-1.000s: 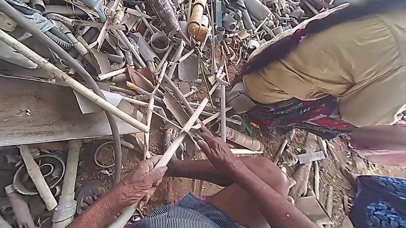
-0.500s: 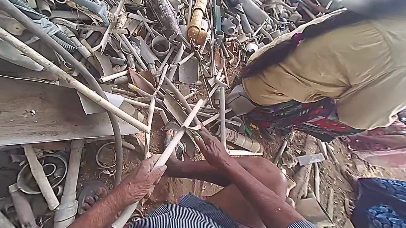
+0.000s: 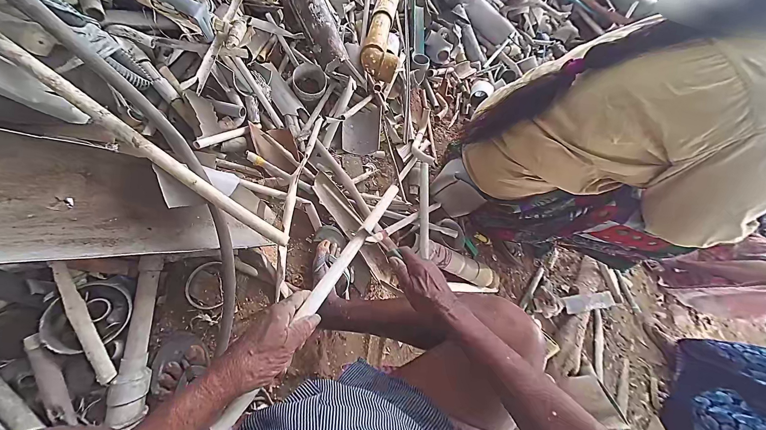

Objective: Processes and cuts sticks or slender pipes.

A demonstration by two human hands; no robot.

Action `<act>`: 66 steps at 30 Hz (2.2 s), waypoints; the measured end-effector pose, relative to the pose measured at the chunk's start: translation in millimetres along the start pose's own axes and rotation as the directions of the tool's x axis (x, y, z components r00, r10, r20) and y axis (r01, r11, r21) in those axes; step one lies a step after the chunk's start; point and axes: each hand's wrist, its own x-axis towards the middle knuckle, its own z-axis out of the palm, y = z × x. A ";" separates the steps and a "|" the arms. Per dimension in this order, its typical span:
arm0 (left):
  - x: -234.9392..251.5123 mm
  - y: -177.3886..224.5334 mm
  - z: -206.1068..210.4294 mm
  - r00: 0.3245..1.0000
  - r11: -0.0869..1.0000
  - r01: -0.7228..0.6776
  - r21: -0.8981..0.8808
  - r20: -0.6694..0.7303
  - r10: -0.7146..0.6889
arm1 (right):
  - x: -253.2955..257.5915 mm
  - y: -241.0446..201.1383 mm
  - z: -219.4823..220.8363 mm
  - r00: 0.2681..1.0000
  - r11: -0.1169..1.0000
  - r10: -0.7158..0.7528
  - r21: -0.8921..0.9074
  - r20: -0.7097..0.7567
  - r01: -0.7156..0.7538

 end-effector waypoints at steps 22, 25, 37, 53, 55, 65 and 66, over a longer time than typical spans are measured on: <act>5.9 -1.0 5.0 0.993 0.951 0.119 0.285 -0.056 -0.108 | -12.0 -0.8 10.2 0.996 0.995 -0.070 -0.070 0.062 0.074; 6.5 -2.2 4.8 0.993 0.947 0.100 0.304 -0.096 -0.074 | 26.5 36.0 -22.4 0.968 0.970 0.240 0.066 -0.073 -0.235; 2.1 2.9 6.4 0.942 0.879 0.099 0.466 -0.329 0.068 | -6.1 -13.0 -0.5 0.999 1.000 -0.019 -0.007 0.048 0.019; 7.5 -1.5 3.3 0.969 0.960 0.177 0.216 -0.207 -0.132 | 33.3 29.1 -6.5 0.966 0.965 0.260 0.038 0.008 -0.260; 8.5 -3.1 2.8 0.970 0.969 0.158 0.188 -0.214 -0.116 | 33.5 20.7 -8.2 0.972 0.971 0.236 0.040 0.003 -0.236; 4.6 0.0 7.7 0.933 0.959 0.090 0.270 -0.360 0.014 | 15.5 5.9 0.4 0.998 0.997 0.047 0.061 -0.035 -0.045; 4.5 1.3 7.3 0.936 0.958 0.106 0.267 -0.351 -0.005 | 28.9 19.6 -12.9 0.987 0.986 0.143 0.100 -0.079 -0.135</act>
